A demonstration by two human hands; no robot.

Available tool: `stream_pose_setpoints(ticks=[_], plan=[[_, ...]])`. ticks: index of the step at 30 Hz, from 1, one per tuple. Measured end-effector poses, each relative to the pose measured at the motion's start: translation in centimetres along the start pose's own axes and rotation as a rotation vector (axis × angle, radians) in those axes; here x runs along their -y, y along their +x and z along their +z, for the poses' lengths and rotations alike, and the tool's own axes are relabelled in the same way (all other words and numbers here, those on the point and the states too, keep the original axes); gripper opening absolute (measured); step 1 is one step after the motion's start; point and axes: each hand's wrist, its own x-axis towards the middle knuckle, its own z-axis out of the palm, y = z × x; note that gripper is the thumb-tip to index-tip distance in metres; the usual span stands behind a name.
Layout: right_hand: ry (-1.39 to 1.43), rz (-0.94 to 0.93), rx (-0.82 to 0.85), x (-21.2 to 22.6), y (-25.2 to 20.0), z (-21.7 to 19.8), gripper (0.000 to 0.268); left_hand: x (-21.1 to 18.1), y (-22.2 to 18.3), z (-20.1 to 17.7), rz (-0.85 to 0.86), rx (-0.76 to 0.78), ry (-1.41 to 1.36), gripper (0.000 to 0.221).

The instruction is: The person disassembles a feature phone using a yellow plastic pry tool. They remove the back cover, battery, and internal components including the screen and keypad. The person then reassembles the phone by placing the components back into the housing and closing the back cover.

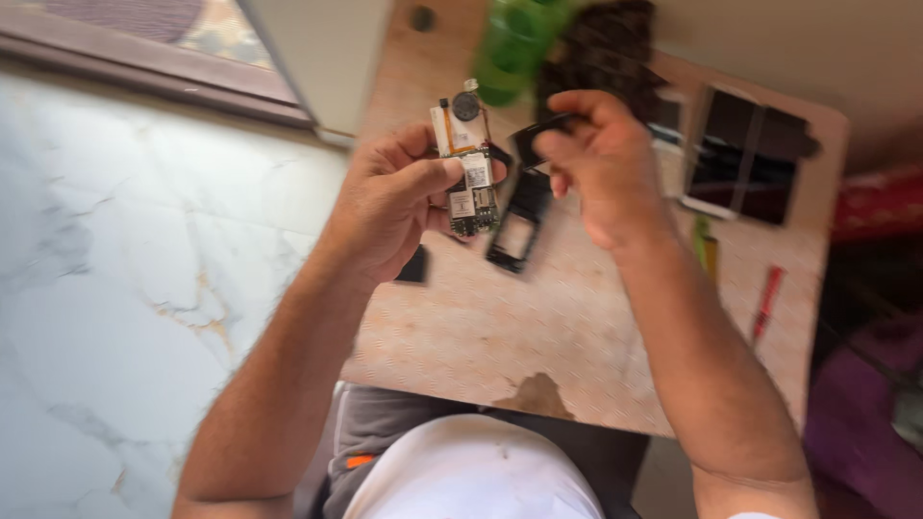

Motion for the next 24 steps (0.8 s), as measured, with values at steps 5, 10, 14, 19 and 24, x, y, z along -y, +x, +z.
stream_pose_setpoints(ticks=[5, 10, 14, 19, 24], plan=[[0.594, 0.121, 0.014, -0.1, -5.3, -7.6, 0.027, 3.4, 2.4, 3.4, -0.217, 0.091, -0.158, 0.03], [0.793, 0.171, 0.074, -1.4, -8.5, -10.2, 0.03, 6.4, 4.1, 6.9, -0.409, 0.102, -0.045, 0.037], [0.805, 0.14, 0.099, -1.2, -9.1, -10.9, 0.032, 7.8, 4.7, 8.3, -0.455, 0.095, 0.037, 0.041], [0.592, 0.029, 0.009, -1.0, -9.6, -10.6, 0.038, 8.7, 5.1, 8.0, -0.477, 0.158, 0.077, 0.042], [0.302, -0.122, 0.057, -0.9, -10.1, -10.6, 0.028, 10.1, 4.6, 7.3, -0.509, 0.207, 0.077, 0.038]])
